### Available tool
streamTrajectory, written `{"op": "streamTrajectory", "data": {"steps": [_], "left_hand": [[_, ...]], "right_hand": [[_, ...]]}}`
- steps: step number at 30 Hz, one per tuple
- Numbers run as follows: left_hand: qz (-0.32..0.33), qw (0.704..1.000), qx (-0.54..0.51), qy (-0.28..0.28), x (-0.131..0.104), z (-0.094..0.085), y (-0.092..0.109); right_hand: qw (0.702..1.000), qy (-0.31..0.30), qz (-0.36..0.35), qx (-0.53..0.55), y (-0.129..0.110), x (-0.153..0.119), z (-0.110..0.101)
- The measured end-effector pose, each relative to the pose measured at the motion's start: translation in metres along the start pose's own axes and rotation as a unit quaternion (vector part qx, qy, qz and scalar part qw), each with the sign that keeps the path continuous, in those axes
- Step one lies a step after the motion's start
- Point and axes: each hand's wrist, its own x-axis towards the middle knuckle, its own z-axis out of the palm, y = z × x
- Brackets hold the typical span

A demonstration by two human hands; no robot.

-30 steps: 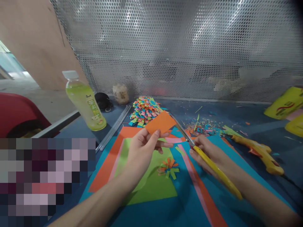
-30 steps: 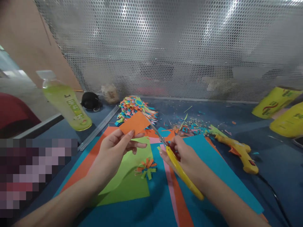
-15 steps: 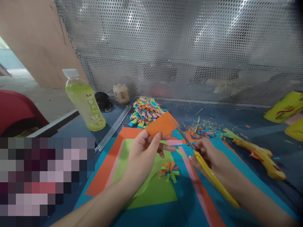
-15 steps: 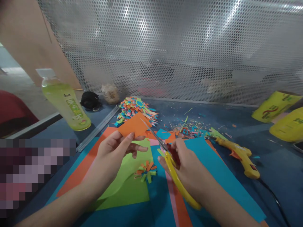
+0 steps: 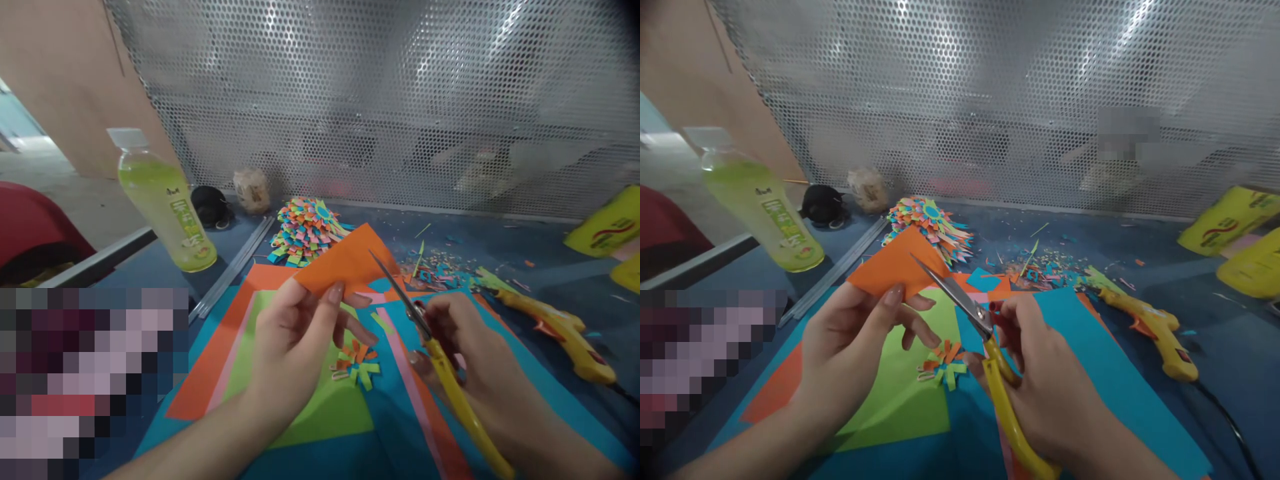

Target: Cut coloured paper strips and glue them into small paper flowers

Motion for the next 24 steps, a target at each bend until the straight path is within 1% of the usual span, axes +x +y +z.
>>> {"op": "streamTrajectory", "data": {"steps": [6,9,14,19,24], "left_hand": [[-0.008,1.0,0.001,0.002,-0.0005,0.0005,-0.0005],[0.0,1.0,-0.002,0.008,0.0005,0.0004,-0.0006],[0.007,1.0,-0.011,0.018,0.0026,-0.002,-0.0016],[-0.019,1.0,-0.015,0.011,0.0032,-0.0017,-0.0007],[-0.031,0.999,-0.013,0.005,0.0031,-0.0001,-0.0001]], "right_hand": [[1.0,-0.007,-0.003,0.011,0.0003,0.0007,0.0006],[1.0,-0.011,-0.001,0.009,-0.0002,0.0003,0.0009],[0.999,-0.036,0.016,0.013,0.0007,-0.0021,0.0016],[0.998,-0.042,0.005,0.038,0.0003,-0.001,0.0009],[0.996,-0.048,0.031,0.07,0.0008,0.0009,0.0025]]}}
